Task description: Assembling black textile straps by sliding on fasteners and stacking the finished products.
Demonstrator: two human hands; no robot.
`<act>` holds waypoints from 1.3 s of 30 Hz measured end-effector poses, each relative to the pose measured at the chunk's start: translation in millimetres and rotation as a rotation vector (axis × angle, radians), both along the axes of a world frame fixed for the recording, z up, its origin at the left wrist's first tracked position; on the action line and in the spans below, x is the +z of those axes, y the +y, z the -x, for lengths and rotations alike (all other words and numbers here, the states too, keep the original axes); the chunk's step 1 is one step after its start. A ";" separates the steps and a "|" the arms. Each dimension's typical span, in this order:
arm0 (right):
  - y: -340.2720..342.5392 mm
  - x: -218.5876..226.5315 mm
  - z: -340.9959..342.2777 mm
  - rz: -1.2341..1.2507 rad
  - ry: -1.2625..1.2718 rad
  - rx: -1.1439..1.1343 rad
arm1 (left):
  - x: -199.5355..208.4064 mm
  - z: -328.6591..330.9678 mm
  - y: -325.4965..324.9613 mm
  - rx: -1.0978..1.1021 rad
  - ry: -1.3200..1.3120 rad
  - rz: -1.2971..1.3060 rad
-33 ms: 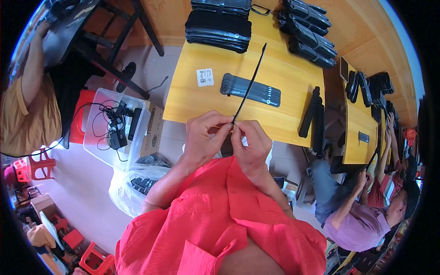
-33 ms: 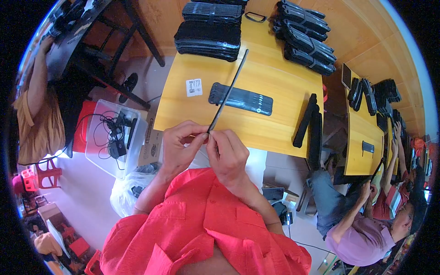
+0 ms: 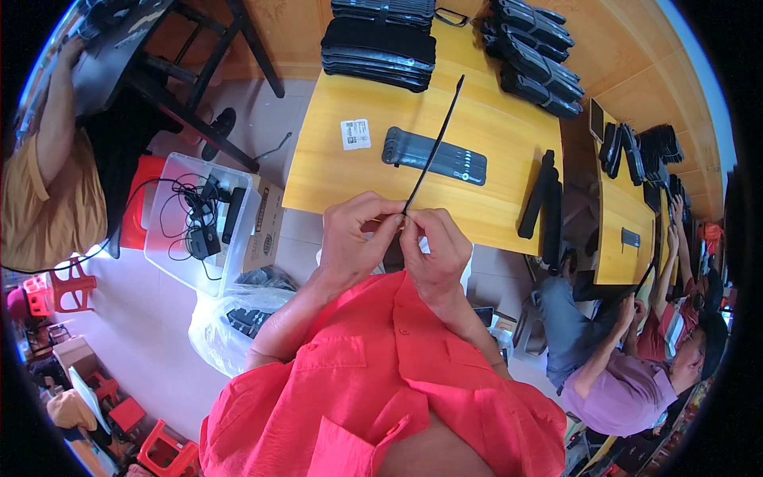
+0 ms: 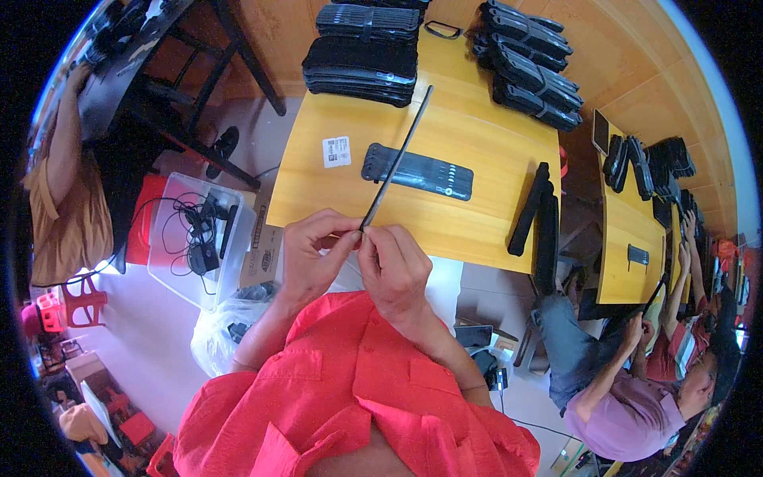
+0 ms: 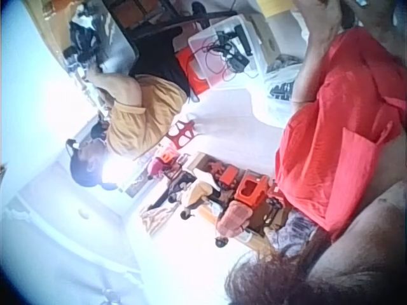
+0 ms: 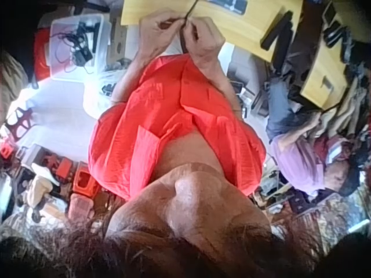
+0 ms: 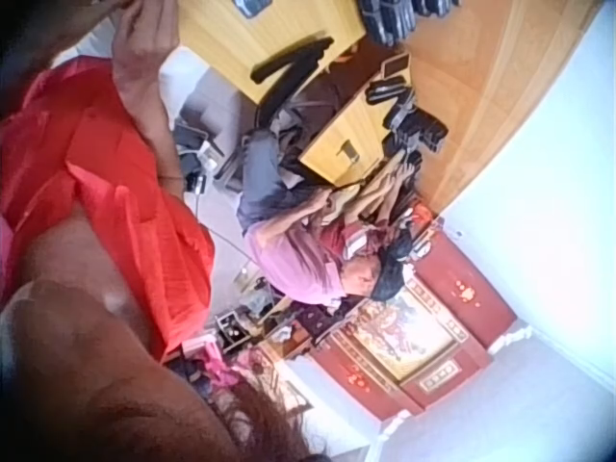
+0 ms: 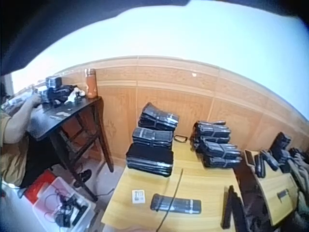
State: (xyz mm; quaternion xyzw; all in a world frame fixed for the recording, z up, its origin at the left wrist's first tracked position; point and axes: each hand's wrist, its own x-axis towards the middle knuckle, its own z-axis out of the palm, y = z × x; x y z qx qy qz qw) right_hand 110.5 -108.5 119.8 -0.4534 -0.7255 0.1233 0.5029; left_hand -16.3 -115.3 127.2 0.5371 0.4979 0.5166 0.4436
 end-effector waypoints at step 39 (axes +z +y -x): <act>5.2 0.2 -5.3 -0.064 0.022 0.013 | -0.8 -13.5 -0.8 0.162 -0.219 0.163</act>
